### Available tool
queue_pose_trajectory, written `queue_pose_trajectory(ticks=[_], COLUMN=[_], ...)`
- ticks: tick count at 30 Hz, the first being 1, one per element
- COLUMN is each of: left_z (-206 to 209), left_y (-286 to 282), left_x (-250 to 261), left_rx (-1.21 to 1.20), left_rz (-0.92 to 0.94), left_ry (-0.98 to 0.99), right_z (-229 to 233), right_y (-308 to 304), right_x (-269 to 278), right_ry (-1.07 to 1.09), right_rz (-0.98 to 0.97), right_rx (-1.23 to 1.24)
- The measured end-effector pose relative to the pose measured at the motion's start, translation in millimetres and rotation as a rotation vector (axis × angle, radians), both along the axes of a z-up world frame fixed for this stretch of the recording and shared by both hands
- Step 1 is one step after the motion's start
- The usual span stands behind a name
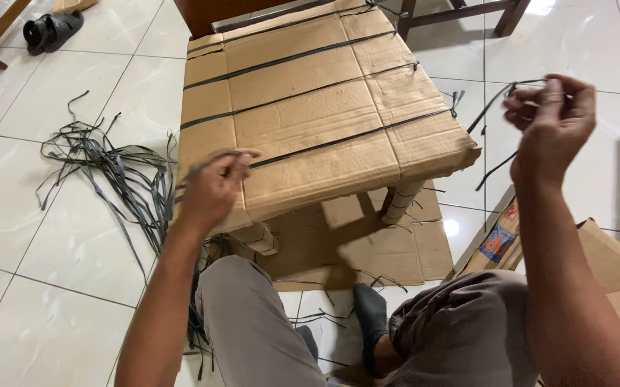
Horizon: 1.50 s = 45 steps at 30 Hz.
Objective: Wrapping a wooden chair with cardboard and securing it with plastic straps for protection.
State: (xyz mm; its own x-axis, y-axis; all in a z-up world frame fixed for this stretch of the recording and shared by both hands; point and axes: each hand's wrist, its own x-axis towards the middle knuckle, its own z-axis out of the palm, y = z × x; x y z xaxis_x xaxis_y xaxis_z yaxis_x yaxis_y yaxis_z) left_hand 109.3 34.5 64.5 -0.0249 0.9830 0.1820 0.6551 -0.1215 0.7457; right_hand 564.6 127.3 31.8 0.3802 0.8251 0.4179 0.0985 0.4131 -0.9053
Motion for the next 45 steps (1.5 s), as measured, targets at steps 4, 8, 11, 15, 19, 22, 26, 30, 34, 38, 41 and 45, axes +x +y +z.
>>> queue_pose_trajectory(ticks=[4, 8, 11, 15, 19, 22, 26, 30, 34, 38, 41, 45], left_z=[-22.4, -36.4, -64.0, -56.9, -62.3, -60.6, -69.8, -81.1, -66.4, -55.7, -52.3, -55.4], left_y=[30.0, 54.5, 81.4, 85.9, 88.4, 82.5, 86.9, 109.5, 116.0, 112.2, 109.8, 123.6], left_x=[26.5, 61.4, 83.5, 118.0, 126.7, 132.7, 152.6, 178.4, 185.8, 198.6, 215.4, 232.5], left_rx=[0.25, 0.419, 0.367, 0.336, 0.354, 0.368, 0.382, 0.326, 0.181, 0.146, 0.077, 0.051], left_rz=[-0.228, -0.297, -0.388, -0.429, -0.444, -0.4, -0.425, -0.481, -0.418, -0.437, -0.427, -0.445], left_ry=[0.26, 0.379, 0.224, 0.203, 0.16, 0.183, 0.164, 0.154, 0.068, 0.047, 0.082, 0.105], right_z=[10.6, 6.8, -0.8, 15.8, 15.9, 16.2, 0.3, -10.0, -34.0, -44.4, -50.2, -53.5], right_y=[-14.9, -15.1, -15.8, -33.5, -29.8, -29.5, -24.2, -17.4, -2.7, 9.3, 12.5, 17.7], right_x=[-24.6, -37.3, -46.0, -61.7, -54.4, -35.5, -20.6, -20.2, -17.8, -12.5, -6.5, -7.5], right_ry=[-0.313, -0.385, -0.295, -0.362, -0.28, -0.352, -0.38, -0.467, -0.565, -0.674, -0.62, -0.455], right_rz=[0.063, 0.124, 0.23, 0.407, 0.516, 0.424, 0.263, 0.081, -0.03, -0.119, -0.185, -0.198], right_rx=[0.081, 0.097, 0.032, -0.067, -0.222, -0.134, -0.155, -0.096, -0.148, -0.206, -0.27, -0.325])
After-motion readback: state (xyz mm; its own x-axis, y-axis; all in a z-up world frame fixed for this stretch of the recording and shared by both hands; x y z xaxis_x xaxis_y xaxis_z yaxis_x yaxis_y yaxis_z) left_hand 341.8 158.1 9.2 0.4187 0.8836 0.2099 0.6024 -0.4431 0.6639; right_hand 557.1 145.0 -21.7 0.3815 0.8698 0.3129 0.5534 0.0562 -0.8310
